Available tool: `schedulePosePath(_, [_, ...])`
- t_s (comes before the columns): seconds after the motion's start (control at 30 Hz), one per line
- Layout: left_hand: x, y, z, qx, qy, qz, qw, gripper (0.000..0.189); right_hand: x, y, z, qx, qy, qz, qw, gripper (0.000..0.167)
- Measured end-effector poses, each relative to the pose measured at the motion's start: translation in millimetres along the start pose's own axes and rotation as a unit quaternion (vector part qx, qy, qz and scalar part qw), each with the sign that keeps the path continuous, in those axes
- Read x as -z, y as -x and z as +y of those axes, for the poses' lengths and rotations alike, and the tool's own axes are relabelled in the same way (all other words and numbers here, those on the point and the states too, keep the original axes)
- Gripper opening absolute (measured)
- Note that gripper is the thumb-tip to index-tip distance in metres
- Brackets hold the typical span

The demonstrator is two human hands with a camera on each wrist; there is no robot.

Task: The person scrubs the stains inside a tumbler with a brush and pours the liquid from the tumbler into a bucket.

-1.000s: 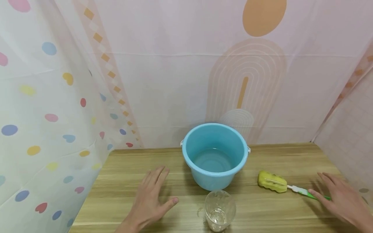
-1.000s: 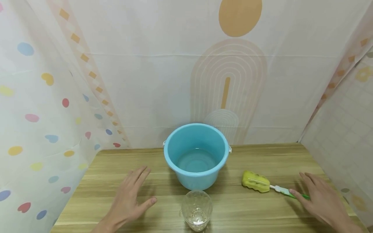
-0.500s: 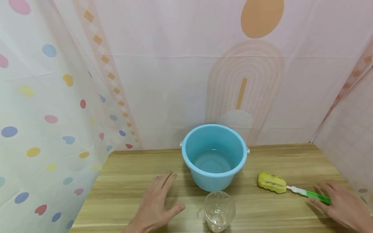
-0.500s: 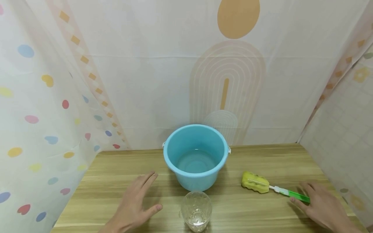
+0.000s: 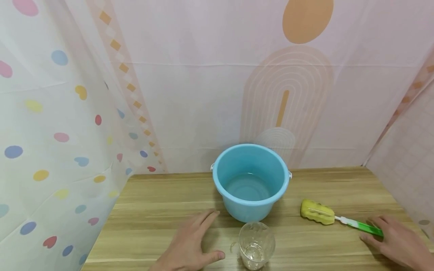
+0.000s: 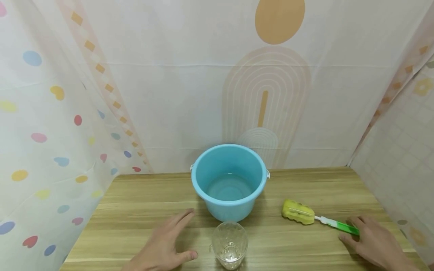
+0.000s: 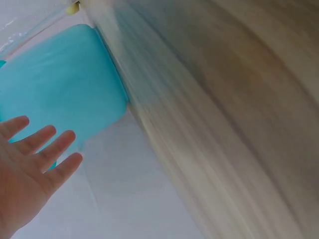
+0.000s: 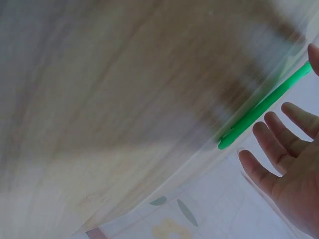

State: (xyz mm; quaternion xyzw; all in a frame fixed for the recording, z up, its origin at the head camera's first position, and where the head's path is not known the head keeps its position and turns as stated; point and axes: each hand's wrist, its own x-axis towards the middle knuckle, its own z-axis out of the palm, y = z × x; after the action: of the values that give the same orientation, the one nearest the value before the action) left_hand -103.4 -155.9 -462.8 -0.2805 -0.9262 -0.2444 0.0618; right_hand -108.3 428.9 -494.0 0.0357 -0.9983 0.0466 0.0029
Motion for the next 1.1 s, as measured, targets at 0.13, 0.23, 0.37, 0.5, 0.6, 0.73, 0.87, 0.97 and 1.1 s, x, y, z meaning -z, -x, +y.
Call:
schedulePosePath(0.13, [-2.5,-2.1,2.9,-0.016,0.011,-0.013,0.9997,0.099,-3,-0.4,0,-0.002,0.002,-0.004,1.0000,0.069])
schedulePosePath(0.23, [-4.0,-3.4,5.9,-0.024,0.017,-0.021,0.9993,0.100,-5,-1.1,1,-0.006,0.006,-0.011,0.9999,0.065])
schedulePosePath(0.37, [-5.4,-4.9,11.5,-0.024,0.026,-0.041,0.9985,0.101,-6,-2.0,2,-0.004,0.002,-0.016,0.9999,0.061])
schedulePosePath(0.5, [-7.4,-8.4,16.7,-0.025,0.037,-0.056,0.9974,0.100,-5,-2.5,2,0.002,-0.010,-0.015,0.9998,0.053])
schedulePosePath(0.6, [-8.9,-11.1,19.3,-0.034,0.042,-0.057,0.9970,0.100,-4,-2.7,3,0.003,-0.017,-0.015,0.9997,0.047])
schedulePosePath(0.73, [-10.5,-13.8,22.4,-0.043,0.046,-0.058,0.9963,0.100,-4,-2.6,3,0.007,-0.030,-0.010,0.9995,0.040])
schedulePosePath(0.87, [-12.3,-16.1,26.4,-0.047,0.052,-0.068,0.9952,0.102,-3,-2.6,3,0.013,-0.038,-0.008,0.9991,0.036])
schedulePosePath(0.97, [-14.2,-17.3,29.8,-0.052,0.059,-0.072,0.9943,0.103,-1,-2.8,3,0.016,-0.041,-0.012,0.9990,0.034])
schedulePosePath(1.1, [-16.1,-19.4,34.0,-0.057,0.074,-0.073,0.9929,0.103,1,-3.6,4,0.025,-0.044,-0.010,0.9987,0.032])
